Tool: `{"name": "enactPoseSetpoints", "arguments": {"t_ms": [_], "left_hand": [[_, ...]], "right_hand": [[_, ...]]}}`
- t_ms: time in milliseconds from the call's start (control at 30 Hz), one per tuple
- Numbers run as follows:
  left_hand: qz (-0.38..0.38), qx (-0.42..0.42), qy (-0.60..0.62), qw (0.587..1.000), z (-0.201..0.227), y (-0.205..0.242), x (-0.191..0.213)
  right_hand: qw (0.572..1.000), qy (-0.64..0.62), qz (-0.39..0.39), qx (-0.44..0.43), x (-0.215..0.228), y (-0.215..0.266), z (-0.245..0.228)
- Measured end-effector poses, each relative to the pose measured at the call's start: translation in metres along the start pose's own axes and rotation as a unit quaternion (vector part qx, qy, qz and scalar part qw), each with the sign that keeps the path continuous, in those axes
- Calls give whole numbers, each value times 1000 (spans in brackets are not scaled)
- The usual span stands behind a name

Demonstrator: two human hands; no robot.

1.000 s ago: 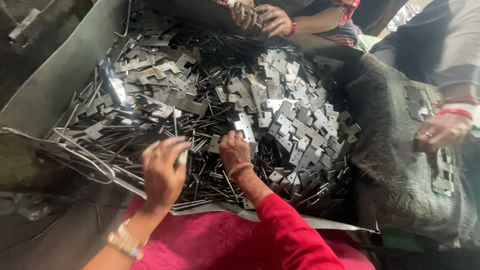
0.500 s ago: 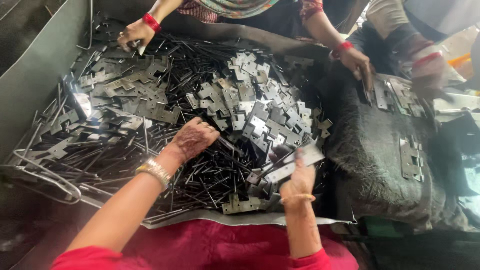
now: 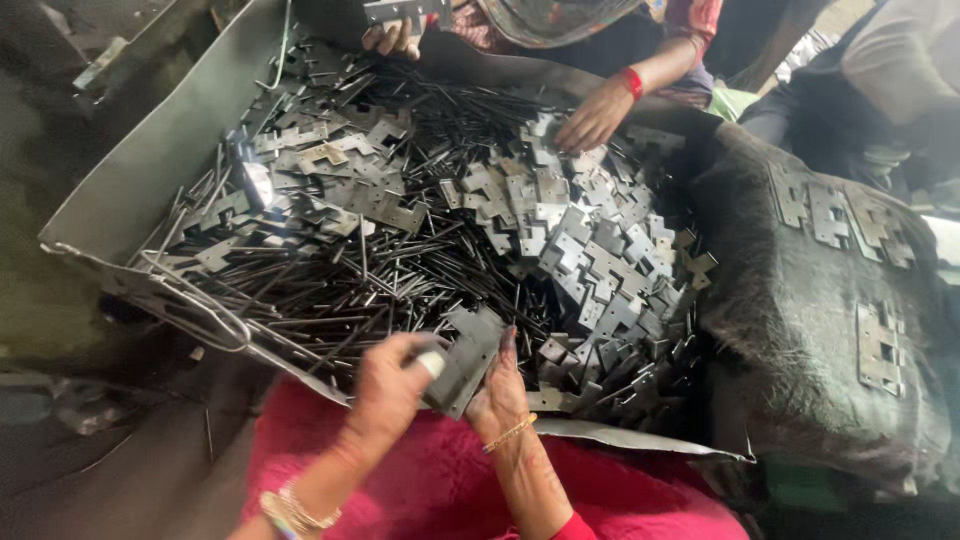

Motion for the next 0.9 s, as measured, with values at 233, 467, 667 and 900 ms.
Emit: {"name": "enactPoseSetpoints", "arguments": {"t_ms": [233,467,667,900], "left_hand": [[-95,173,32,980,0,0,-19],[-372,-130,-289,873,18,-106,7],[31,-203,-490,847,-26,-237,-44],[-16,-231,-468,853,-24,-238,-42]], "right_hand": [[961,197,-11,196,-15,2,8],[626,750,-37,209,-45,11,-82],[673,694,69,247,-1,2,-127],[355,642,312,604,82,64,-332]]}}
Point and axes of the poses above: each hand's wrist, its own y-axis away from the middle knuckle, its own x-axis out of the back of the hand, z = x × y, the point moved 1 cm from there along -y, towards the middle knuckle, and after that the axes turned 1 degree about z, right-handed, at the moved point
